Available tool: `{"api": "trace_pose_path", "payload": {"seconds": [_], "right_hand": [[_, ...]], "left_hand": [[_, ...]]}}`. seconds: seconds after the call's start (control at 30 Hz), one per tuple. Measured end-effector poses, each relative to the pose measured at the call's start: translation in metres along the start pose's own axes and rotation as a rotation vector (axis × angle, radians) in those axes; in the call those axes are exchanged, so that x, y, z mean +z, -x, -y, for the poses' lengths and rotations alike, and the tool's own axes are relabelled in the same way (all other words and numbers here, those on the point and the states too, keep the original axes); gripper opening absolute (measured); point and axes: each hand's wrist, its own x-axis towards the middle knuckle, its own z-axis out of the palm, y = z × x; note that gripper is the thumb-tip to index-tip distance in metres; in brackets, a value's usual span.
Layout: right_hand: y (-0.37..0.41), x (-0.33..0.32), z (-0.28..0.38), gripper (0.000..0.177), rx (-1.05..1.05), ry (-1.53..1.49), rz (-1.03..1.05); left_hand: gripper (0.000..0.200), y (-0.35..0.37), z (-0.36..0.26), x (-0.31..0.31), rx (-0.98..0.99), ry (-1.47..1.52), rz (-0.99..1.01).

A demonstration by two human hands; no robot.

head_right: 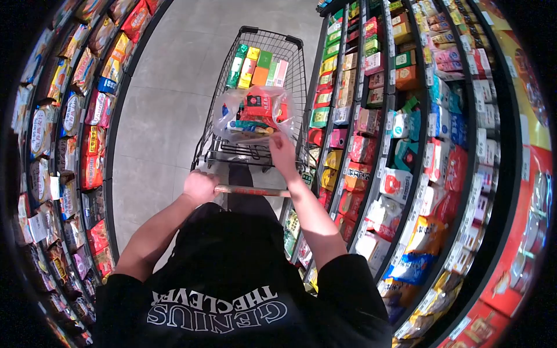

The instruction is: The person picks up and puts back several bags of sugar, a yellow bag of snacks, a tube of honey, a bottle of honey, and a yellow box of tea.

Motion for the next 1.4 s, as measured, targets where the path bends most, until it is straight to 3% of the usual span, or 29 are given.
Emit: {"api": "trace_pose_path", "payload": {"seconds": [0.1,0.17,0.27,0.43,0.57,0.73,0.83,0.9,1.03,1.1,1.23,1.33,1.4], "right_hand": [[-0.075,0.051,-0.058,0.019,0.113,0.054,0.076],[-0.115,0.074,-0.074,0.035,0.251,0.360,0.221],[-0.163,0.089,-0.082,0.046,0.402,0.518,0.341],[-0.226,0.112,-0.110,0.070,0.418,0.780,0.348],[-0.259,0.128,-0.120,0.074,0.403,0.875,0.365],[-0.280,0.133,-0.130,0.071,0.386,0.999,0.430],[-0.276,0.124,-0.131,0.068,0.231,0.995,0.430],[-0.270,0.119,-0.131,0.045,-0.061,0.988,0.292],[-0.270,0.109,-0.146,0.030,-0.102,0.874,0.382],[-0.265,0.102,-0.140,0.019,-0.028,0.811,0.318],[-0.253,0.073,-0.108,0.017,0.094,0.752,0.292],[-0.232,0.037,-0.076,0.018,0.143,0.760,0.088],[-0.218,0.006,-0.051,0.016,0.061,0.575,-0.079]], "left_hand": [[0.022,-0.023,0.009,0.006,0.025,-0.051,0.028],[0.023,-0.037,0.011,-0.002,0.069,-0.048,0.048],[0.021,-0.060,0.010,-0.012,0.009,0.011,0.014],[0.022,-0.086,0.014,-0.017,-0.022,-0.004,0.068],[0.024,-0.099,0.017,-0.021,-0.044,0.039,0.124],[0.028,-0.101,0.018,-0.024,-0.036,0.068,0.101],[0.027,-0.097,0.017,-0.024,-0.043,0.084,0.100],[0.027,-0.093,0.016,-0.022,-0.045,0.084,0.100],[0.025,-0.088,0.017,-0.023,-0.040,0.085,0.102],[0.025,-0.087,0.017,-0.025,-0.023,0.080,0.090],[0.025,-0.083,0.019,-0.021,0.008,0.066,0.062],[0.025,-0.083,0.019,-0.019,0.010,0.038,0.059],[0.025,-0.083,0.020,-0.021,0.042,0.040,-0.005]]}}
